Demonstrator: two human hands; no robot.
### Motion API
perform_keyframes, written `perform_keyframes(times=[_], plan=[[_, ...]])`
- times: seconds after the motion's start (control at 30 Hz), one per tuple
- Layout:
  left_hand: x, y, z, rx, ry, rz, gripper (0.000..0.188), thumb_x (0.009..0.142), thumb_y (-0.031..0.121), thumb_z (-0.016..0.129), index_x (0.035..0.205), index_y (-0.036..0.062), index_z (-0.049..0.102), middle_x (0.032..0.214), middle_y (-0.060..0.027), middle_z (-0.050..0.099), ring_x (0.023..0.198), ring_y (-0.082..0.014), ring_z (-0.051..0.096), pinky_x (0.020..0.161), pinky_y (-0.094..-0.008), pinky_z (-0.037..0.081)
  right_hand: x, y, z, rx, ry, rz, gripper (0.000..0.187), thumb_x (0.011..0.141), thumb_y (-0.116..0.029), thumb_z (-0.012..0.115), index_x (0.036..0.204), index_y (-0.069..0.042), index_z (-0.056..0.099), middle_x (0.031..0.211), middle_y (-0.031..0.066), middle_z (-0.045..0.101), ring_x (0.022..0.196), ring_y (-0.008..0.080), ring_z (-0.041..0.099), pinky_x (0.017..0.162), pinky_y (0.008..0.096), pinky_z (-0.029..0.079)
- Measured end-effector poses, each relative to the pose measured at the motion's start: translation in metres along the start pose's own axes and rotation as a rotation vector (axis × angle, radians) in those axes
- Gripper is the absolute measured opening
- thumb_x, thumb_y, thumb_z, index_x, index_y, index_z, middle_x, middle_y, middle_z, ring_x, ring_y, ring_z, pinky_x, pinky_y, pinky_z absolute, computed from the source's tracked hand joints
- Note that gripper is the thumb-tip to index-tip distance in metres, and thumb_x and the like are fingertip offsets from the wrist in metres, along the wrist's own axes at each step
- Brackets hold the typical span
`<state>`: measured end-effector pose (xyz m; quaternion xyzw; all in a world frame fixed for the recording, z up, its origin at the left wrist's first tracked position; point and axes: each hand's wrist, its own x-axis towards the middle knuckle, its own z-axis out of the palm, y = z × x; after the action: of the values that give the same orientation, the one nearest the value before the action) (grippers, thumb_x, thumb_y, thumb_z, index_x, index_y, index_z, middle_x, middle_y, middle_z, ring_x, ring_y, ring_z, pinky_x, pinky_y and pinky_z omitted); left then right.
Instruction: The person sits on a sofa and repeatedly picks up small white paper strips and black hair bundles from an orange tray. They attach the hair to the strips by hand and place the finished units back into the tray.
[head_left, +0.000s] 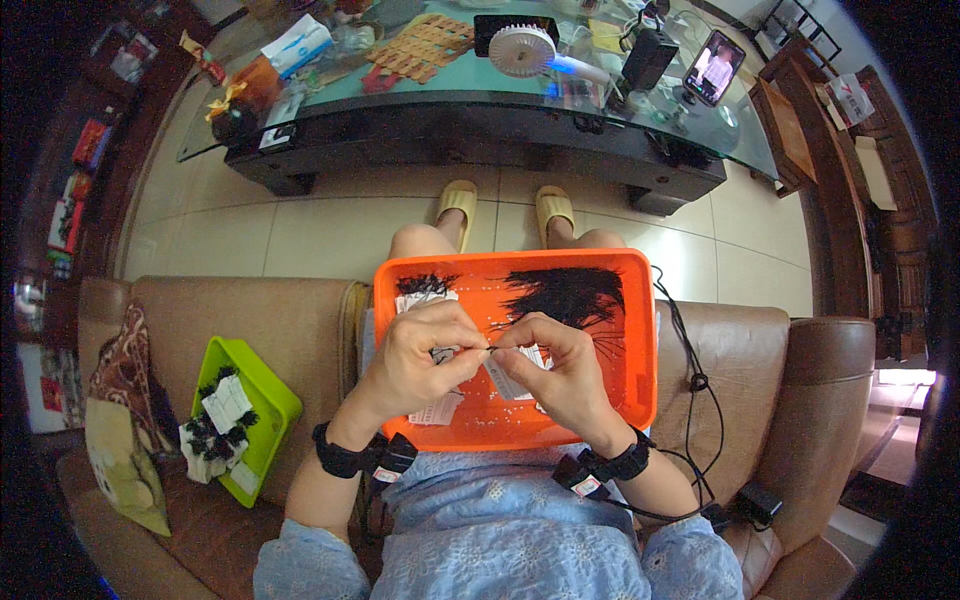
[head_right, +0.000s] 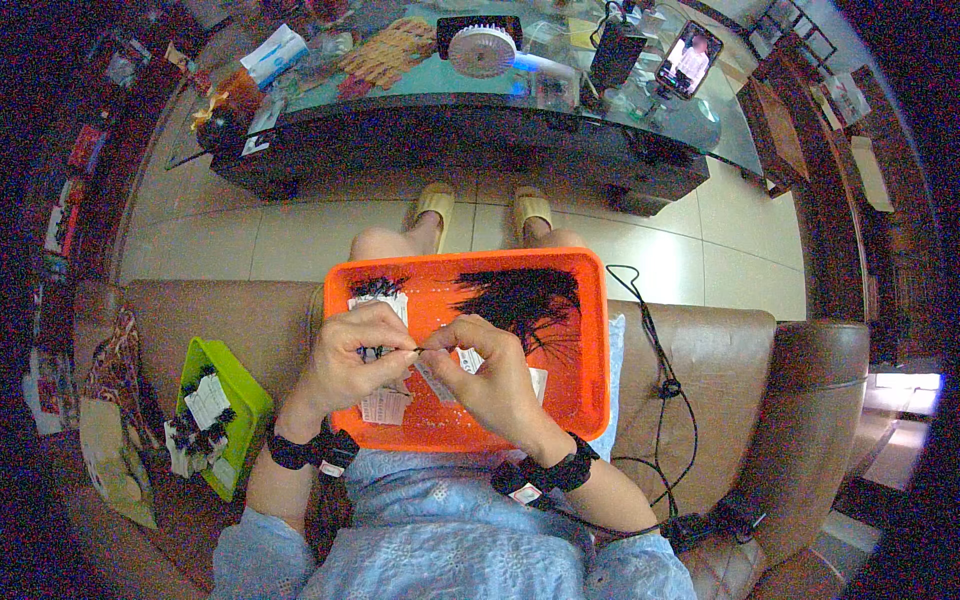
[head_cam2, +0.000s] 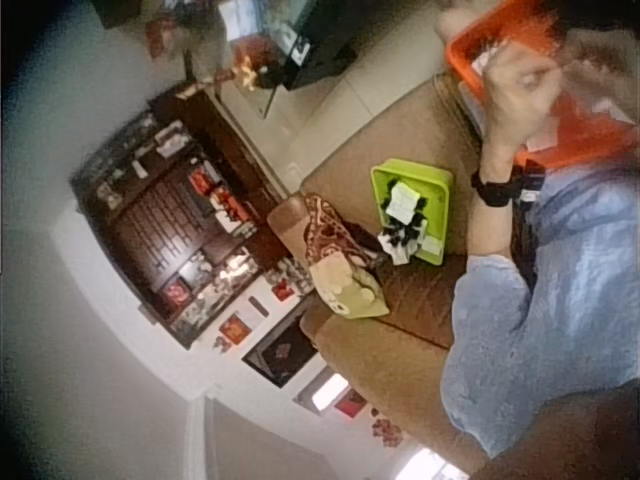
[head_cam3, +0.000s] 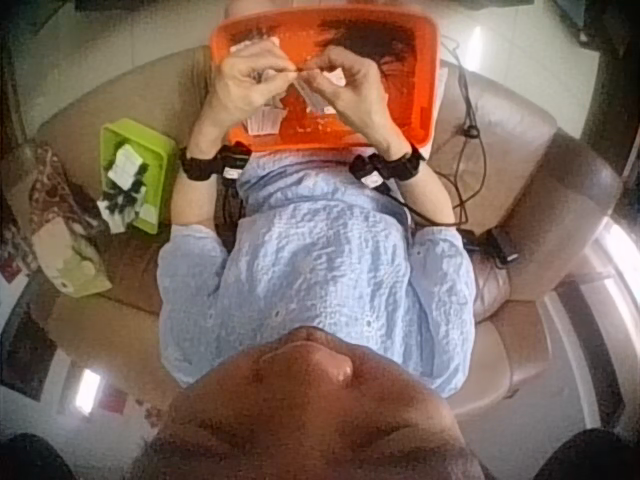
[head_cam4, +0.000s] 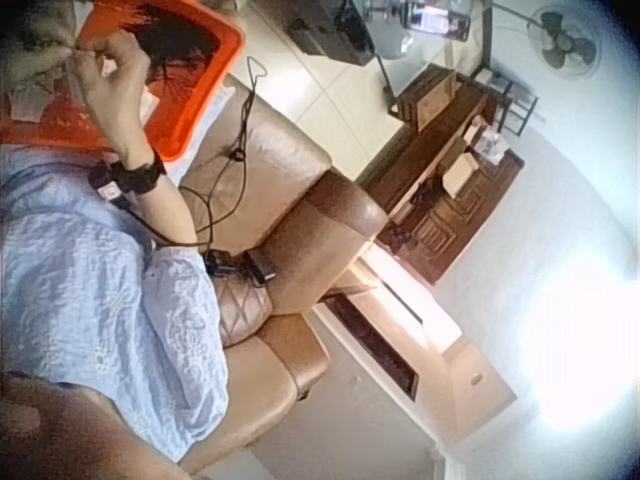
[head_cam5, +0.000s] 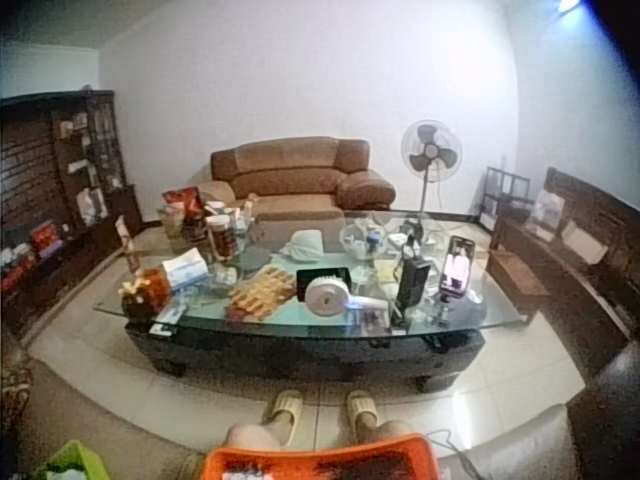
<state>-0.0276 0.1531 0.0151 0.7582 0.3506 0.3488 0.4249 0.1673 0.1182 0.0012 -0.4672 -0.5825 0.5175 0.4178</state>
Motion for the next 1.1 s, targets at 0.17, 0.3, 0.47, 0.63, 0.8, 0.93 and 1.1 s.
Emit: perform_keyframes(times=[0.17, 0.3, 0.47, 0.63, 0.8, 0.93, 1.1], plan=[[-0.003, 0.006, 0.006, 0.077, 0.068, -0.039, 0.005, 0.075, 0.001, 0.070, 0.080, -0.0005, 0.067, 0.075, -0.0083, 0.063, 0.070, -0.0197, 0.061, 0.064, -0.0307, 0.047, 0.002, -0.001, 0.000, -0.140, 0.032, -0.128, 0.005, 0.084, -0.004, 0.063, 0.085, 0.001, 0.061, 0.083, 0.0012, 0.062, 0.078, 0.0095, 0.055, 0.073, 0.0241, 0.044], [-0.007, 0.009, 0.008, -0.126, 0.111, -0.142, 0.006, 0.081, 0.003, 0.068, 0.085, -0.0009, 0.068, 0.077, -0.0062, 0.065, 0.071, -0.0147, 0.061, 0.065, -0.0263, 0.047, 0.000, -0.004, 0.002, 0.243, 0.010, 0.115, 0.007, 0.086, -0.008, 0.062, 0.086, -0.001, 0.060, 0.083, 0.0010, 0.063, 0.079, 0.0092, 0.057, 0.073, 0.0242, 0.046], [-0.013, 0.005, 0.012, -0.466, 0.107, -0.442, 0.007, 0.088, 0.002, 0.061, 0.092, -0.0012, 0.066, 0.084, -0.0046, 0.065, 0.072, -0.0116, 0.062, 0.061, -0.0253, 0.055, 0.002, -0.008, -0.003, 0.559, -0.081, 0.268, 0.009, 0.091, -0.013, 0.061, 0.088, -0.004, 0.061, 0.085, -0.0022, 0.063, 0.079, 0.0045, 0.057, 0.072, 0.0212, 0.046], [-0.014, -0.001, 0.018, -0.586, 0.096, -0.427, 0.004, 0.087, 0.003, 0.064, 0.088, -0.0004, 0.066, 0.083, -0.0036, 0.063, 0.068, -0.0095, 0.061, 0.057, -0.0236, 0.057, 0.003, -0.013, -0.003, 0.638, -0.140, 0.381, 0.003, 0.086, -0.005, 0.059, 0.087, -0.004, 0.061, 0.083, -0.0030, 0.060, 0.075, 0.0042, 0.054, 0.069, 0.0193, 0.043], [-0.011, -0.004, 0.016, -0.559, 0.078, -0.375, 0.002, 0.083, 0.000, 0.067, 0.085, -0.0004, 0.067, 0.082, -0.0040, 0.063, 0.074, -0.0114, 0.062, 0.062, -0.0238, 0.053, 0.004, -0.016, -0.006, 0.623, -0.143, 0.398, 0.002, 0.086, -0.006, 0.060, 0.087, -0.004, 0.060, 0.082, -0.0031, 0.059, 0.075, 0.0040, 0.053, 0.069, 0.0192, 0.042], [-0.007, -0.001, 0.011, -0.443, 0.074, -0.344, 0.009, 0.079, 0.003, 0.072, 0.087, -0.0002, 0.069, 0.082, -0.0053, 0.067, 0.078, -0.0108, 0.061, 0.070, -0.0246, 0.048, 0.005, -0.012, -0.005, 0.491, -0.140, 0.297, 0.007, 0.088, -0.011, 0.061, 0.087, -0.004, 0.060, 0.080, -0.0020, 0.062, 0.074, 0.0047, 0.056, 0.065, 0.0216, 0.046], [0.000, 0.003, 0.005, -0.291, 0.059, -0.192, 0.010, 0.077, -0.002, 0.071, 0.086, -0.0009, 0.069, 0.083, -0.0074, 0.067, 0.078, -0.0135, 0.063, 0.070, -0.0256, 0.049, 0.005, -0.010, -0.003, 0.340, -0.080, 0.167, 0.008, 0.087, -0.011, 0.061, 0.086, -0.003, 0.059, 0.078, -0.0008, 0.060, 0.073, 0.0061, 0.056, 0.063, 0.0231, 0.046]])
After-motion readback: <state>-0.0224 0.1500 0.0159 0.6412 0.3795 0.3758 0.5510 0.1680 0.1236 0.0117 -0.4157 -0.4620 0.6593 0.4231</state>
